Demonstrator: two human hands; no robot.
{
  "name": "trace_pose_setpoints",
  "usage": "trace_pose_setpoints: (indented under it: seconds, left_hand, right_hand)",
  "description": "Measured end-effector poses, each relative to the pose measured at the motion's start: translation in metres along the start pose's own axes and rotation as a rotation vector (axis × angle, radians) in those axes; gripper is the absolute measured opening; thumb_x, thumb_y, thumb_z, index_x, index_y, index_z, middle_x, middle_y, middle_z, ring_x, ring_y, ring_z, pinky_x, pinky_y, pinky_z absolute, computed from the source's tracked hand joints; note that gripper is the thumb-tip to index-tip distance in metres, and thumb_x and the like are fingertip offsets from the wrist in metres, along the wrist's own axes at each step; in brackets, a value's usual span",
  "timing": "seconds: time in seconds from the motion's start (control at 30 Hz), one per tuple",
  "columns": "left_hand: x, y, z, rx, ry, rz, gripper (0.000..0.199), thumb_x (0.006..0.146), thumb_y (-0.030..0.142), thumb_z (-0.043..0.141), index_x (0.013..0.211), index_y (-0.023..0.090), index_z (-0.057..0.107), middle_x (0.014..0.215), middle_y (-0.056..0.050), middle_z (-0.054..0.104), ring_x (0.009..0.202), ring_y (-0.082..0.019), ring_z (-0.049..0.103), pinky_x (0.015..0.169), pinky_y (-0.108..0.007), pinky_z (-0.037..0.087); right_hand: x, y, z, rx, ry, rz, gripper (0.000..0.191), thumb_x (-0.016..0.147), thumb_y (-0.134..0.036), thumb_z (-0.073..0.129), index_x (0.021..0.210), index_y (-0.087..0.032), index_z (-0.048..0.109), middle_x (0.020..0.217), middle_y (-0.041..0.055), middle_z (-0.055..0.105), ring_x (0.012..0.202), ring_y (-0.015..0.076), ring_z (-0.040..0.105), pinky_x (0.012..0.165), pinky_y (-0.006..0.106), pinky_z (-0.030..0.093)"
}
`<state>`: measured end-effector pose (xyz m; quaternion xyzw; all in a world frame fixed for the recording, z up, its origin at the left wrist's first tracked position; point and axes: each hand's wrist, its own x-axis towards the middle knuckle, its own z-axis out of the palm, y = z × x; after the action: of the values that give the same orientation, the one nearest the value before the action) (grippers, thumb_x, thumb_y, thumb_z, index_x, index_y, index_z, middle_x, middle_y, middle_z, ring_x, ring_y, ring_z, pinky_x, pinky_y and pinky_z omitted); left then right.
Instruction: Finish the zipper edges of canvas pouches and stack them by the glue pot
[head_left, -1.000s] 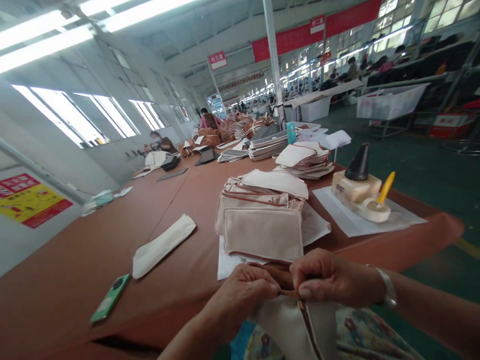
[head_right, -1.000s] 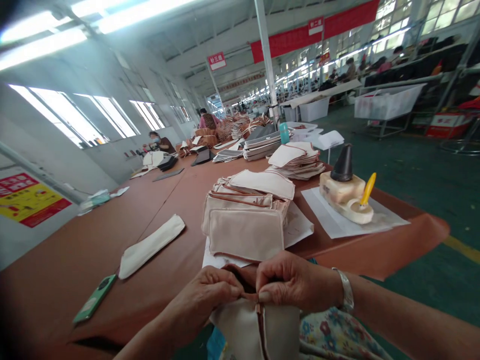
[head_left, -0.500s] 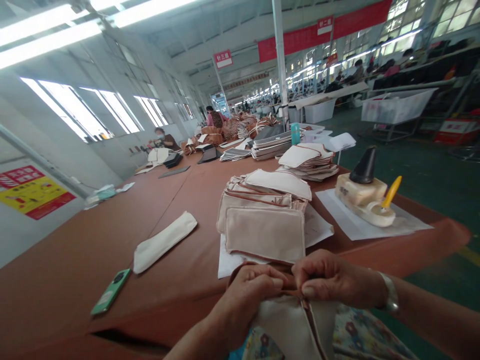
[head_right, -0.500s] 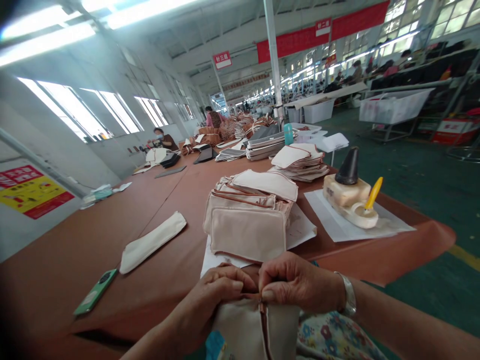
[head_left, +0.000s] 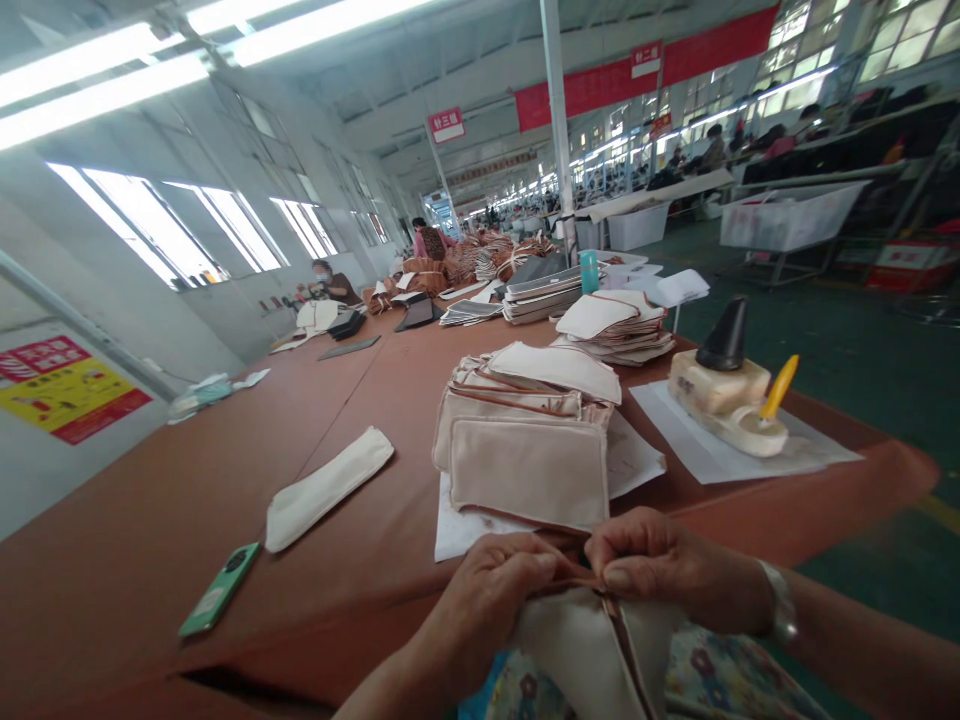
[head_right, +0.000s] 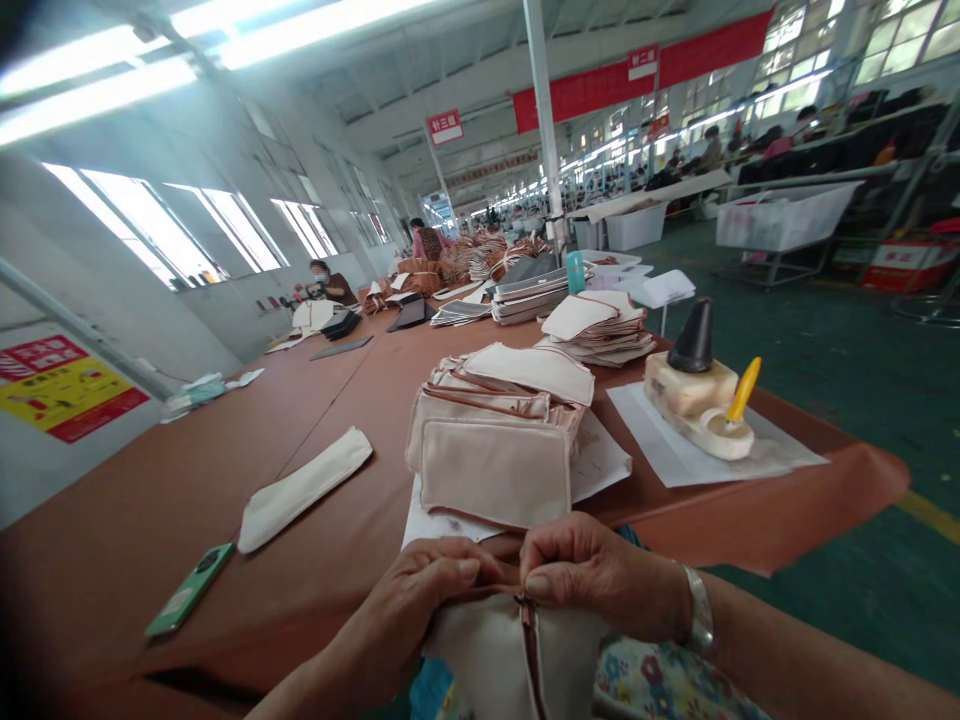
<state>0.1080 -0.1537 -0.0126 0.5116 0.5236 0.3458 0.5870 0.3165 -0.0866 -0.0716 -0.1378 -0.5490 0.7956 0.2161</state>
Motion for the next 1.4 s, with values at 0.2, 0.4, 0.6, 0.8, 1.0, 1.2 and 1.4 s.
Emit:
trace_pose_setpoints:
  seconds: [0.2, 0.4, 0.6, 0.8, 1.0, 1.2, 1.4]
  left_hand:
    - [-0.001, -0.015, -0.006, 0.511, 0.144, 0.547, 0.015, 0.072, 0.003, 0.060, 0.071, 0.017, 0.054, 0.070, 0.002, 0.052, 0.060, -0.009, 0.043, 0.054, -0.018, 0.034]
    - [-0.002, -0.019, -0.007, 0.844, 0.121, 0.745, 0.014, 0.083, 0.006, 0.055, 0.085, 0.016, 0.063, 0.083, -0.006, 0.059, 0.074, -0.014, 0.057, 0.065, -0.021, 0.044]
    - [-0.005, -0.016, -0.005, 1.144, 0.181, 0.804, 0.015, 0.089, 0.012, 0.053, 0.089, 0.016, 0.067, 0.077, -0.006, 0.063, 0.066, -0.015, 0.059, 0.060, -0.023, 0.045]
    - [-0.001, -0.026, -0.002, 1.414, 0.182, 0.889, 0.014, 0.090, 0.010, 0.050, 0.083, 0.017, 0.060, 0.072, -0.004, 0.060, 0.059, -0.018, 0.056, 0.055, -0.029, 0.044]
    - [0.004, -0.037, 0.001, 1.418, 0.182, 0.828, 0.018, 0.089, 0.006, 0.045, 0.078, 0.019, 0.053, 0.071, -0.004, 0.055, 0.057, -0.018, 0.053, 0.053, -0.029, 0.041]
    - [0.005, -0.030, 0.005, 1.050, 0.094, 0.566, 0.016, 0.086, 0.007, 0.042, 0.080, 0.017, 0.052, 0.079, -0.005, 0.056, 0.067, -0.016, 0.054, 0.060, -0.026, 0.040]
    - [0.005, -0.014, 0.001, 0.497, -0.042, 0.122, 0.015, 0.084, 0.009, 0.046, 0.072, 0.018, 0.051, 0.077, 0.000, 0.056, 0.072, -0.012, 0.049, 0.065, -0.021, 0.038]
  right_hand:
    - [0.000, 0.012, 0.001, 0.092, 0.098, 0.025, 0.034, 0.083, -0.041, 0.073, 0.081, -0.008, 0.064, 0.066, -0.0014, 0.053, 0.054, 0.0053, 0.036, 0.050, 0.016, 0.026]
    - [0.002, 0.006, 0.010, 0.061, 0.060, 0.057, 0.039, 0.075, -0.039, 0.079, 0.096, -0.007, 0.075, 0.076, 0.0043, 0.065, 0.065, 0.0103, 0.052, 0.063, 0.020, 0.039]
    - [0.006, 0.007, 0.015, 0.050, 0.118, 0.073, 0.033, 0.072, -0.036, 0.081, 0.089, -0.008, 0.078, 0.070, 0.0026, 0.065, 0.060, 0.0089, 0.050, 0.058, 0.020, 0.036]
    - [0.006, 0.014, 0.016, 0.095, 0.191, 0.101, 0.033, 0.066, -0.033, 0.083, 0.087, -0.008, 0.078, 0.070, 0.0027, 0.066, 0.059, 0.0091, 0.051, 0.059, 0.020, 0.037]
    - [0.011, 0.012, 0.021, -0.043, 0.274, 0.098, 0.017, 0.066, -0.024, 0.075, 0.075, -0.009, 0.076, 0.063, 0.0004, 0.062, 0.056, 0.0088, 0.048, 0.054, 0.019, 0.035]
    - [0.010, 0.003, 0.027, -0.567, 0.292, 0.094, 0.009, 0.061, -0.007, 0.056, 0.056, -0.011, 0.063, 0.051, -0.0054, 0.046, 0.051, 0.0069, 0.037, 0.044, 0.018, 0.023]
    - [0.005, 0.000, 0.022, -0.549, 0.239, 0.121, 0.010, 0.060, -0.008, 0.055, 0.060, -0.012, 0.063, 0.052, -0.0065, 0.046, 0.051, 0.0066, 0.035, 0.043, 0.017, 0.022]
